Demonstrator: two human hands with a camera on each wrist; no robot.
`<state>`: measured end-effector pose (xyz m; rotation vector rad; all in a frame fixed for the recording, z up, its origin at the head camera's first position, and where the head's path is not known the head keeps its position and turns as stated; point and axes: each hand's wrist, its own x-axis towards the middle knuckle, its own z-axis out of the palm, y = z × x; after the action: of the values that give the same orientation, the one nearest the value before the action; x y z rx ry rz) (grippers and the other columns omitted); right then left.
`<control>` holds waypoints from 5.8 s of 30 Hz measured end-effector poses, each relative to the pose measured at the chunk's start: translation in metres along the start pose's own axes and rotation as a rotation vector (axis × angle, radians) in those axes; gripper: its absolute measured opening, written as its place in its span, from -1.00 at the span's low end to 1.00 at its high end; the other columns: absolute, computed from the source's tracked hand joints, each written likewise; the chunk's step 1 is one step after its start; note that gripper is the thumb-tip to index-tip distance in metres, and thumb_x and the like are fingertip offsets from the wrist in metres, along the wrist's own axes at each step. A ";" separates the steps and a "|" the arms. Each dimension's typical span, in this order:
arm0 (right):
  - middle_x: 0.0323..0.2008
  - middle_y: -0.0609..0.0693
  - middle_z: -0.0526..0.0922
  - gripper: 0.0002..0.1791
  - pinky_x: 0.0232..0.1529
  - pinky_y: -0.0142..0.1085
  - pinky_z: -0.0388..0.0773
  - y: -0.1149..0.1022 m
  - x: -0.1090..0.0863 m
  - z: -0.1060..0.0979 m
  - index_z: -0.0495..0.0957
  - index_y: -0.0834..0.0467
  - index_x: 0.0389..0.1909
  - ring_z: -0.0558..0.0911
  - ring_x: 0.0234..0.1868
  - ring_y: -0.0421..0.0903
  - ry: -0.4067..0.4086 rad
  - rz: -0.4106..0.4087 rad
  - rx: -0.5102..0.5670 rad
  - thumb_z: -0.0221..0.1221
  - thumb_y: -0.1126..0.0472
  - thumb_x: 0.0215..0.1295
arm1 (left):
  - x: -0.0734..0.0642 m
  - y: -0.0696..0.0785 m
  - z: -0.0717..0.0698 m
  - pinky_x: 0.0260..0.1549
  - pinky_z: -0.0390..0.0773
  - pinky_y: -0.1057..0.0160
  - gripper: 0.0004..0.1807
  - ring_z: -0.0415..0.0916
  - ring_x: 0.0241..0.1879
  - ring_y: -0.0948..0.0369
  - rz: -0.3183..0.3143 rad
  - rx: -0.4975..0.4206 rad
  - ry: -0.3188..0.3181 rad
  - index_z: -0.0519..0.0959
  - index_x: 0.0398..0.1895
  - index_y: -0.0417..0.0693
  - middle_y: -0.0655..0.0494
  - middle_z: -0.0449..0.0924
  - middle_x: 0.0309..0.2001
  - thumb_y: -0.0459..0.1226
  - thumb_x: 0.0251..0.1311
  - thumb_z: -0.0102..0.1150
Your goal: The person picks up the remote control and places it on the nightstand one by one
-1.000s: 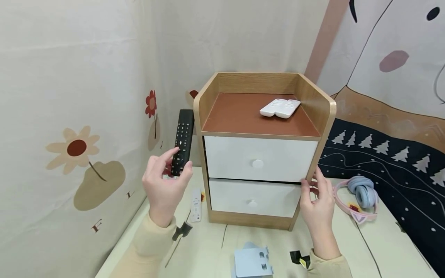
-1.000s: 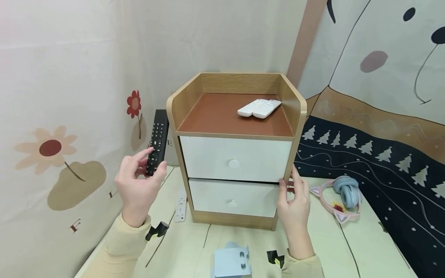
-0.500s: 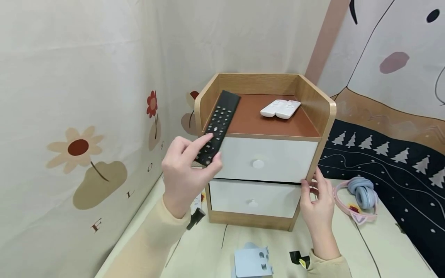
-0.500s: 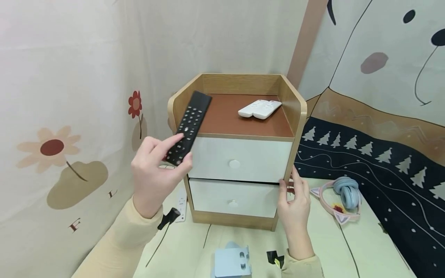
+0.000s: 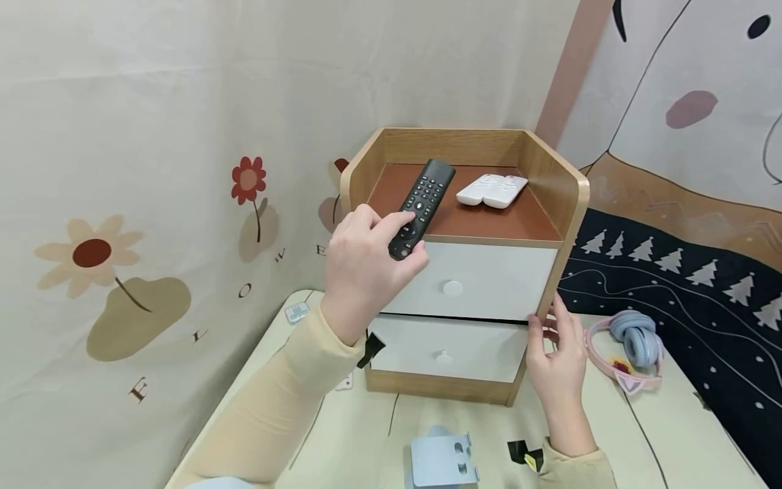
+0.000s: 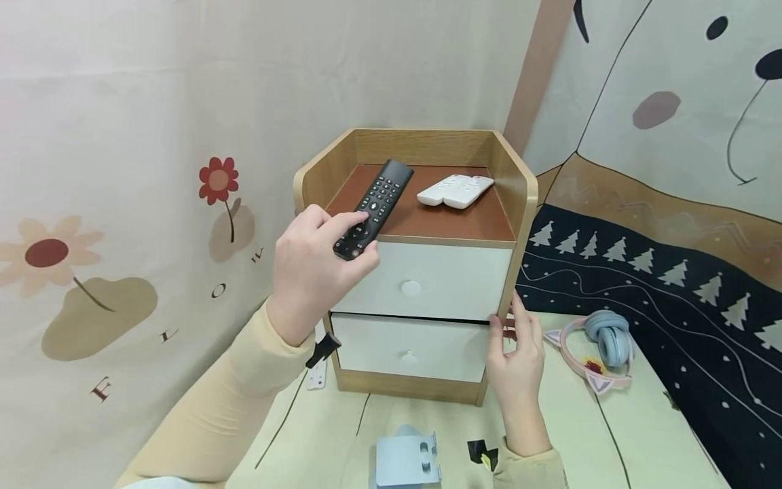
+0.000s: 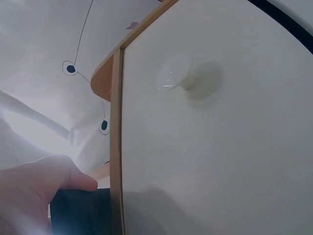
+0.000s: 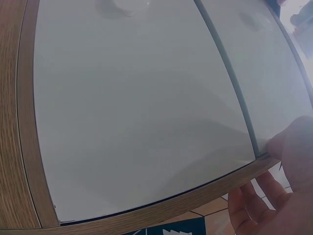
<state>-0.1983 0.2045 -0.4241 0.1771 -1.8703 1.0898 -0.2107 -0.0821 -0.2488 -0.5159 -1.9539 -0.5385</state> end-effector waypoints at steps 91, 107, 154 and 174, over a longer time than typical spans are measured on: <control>0.18 0.45 0.57 -0.32 0.10 -0.80 0.44 -0.004 0.002 -0.002 0.41 0.19 0.62 0.50 0.04 -0.68 -0.028 0.052 -0.024 0.25 0.44 0.52 | 0.091 -0.005 0.049 0.25 0.57 -0.03 -0.37 0.58 0.27 0.01 -0.187 0.086 -0.817 0.37 0.68 0.44 0.20 0.61 0.48 0.06 0.58 -0.04; 0.16 0.44 0.58 -0.34 0.09 -0.80 0.45 -0.001 0.002 -0.006 0.43 0.22 0.60 0.51 0.03 -0.66 -0.011 0.052 -0.017 0.24 0.44 0.52 | 0.075 0.001 0.046 0.15 0.65 -0.03 -0.43 0.64 0.18 0.00 -0.182 0.088 -0.607 0.50 0.57 0.37 0.14 0.61 0.43 -0.01 0.54 -0.03; 0.16 0.39 0.60 -0.32 0.10 -0.82 0.43 -0.001 0.002 -0.004 0.40 0.16 0.64 0.51 0.04 -0.66 -0.036 0.074 -0.032 0.23 0.42 0.54 | -0.215 -0.151 0.054 0.08 0.57 -0.25 -0.27 0.59 0.13 -0.18 -0.484 -0.154 -0.269 0.45 0.58 -0.03 -0.24 0.62 0.26 -0.30 0.32 0.35; 0.11 0.43 0.60 -0.33 0.08 -0.81 0.45 0.004 0.002 -0.003 0.43 0.20 0.61 0.52 0.03 -0.66 -0.013 0.005 -0.021 0.24 0.46 0.50 | -0.262 -0.161 0.068 0.36 0.49 -0.47 -0.09 0.33 0.46 -0.42 -0.643 -0.119 -0.625 0.28 0.72 0.07 -0.40 0.34 0.52 0.00 0.37 0.42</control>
<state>-0.1992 0.2094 -0.4246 0.1680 -1.8936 1.0748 -0.2449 -0.2053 -0.5370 -0.1073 -2.7150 -0.9857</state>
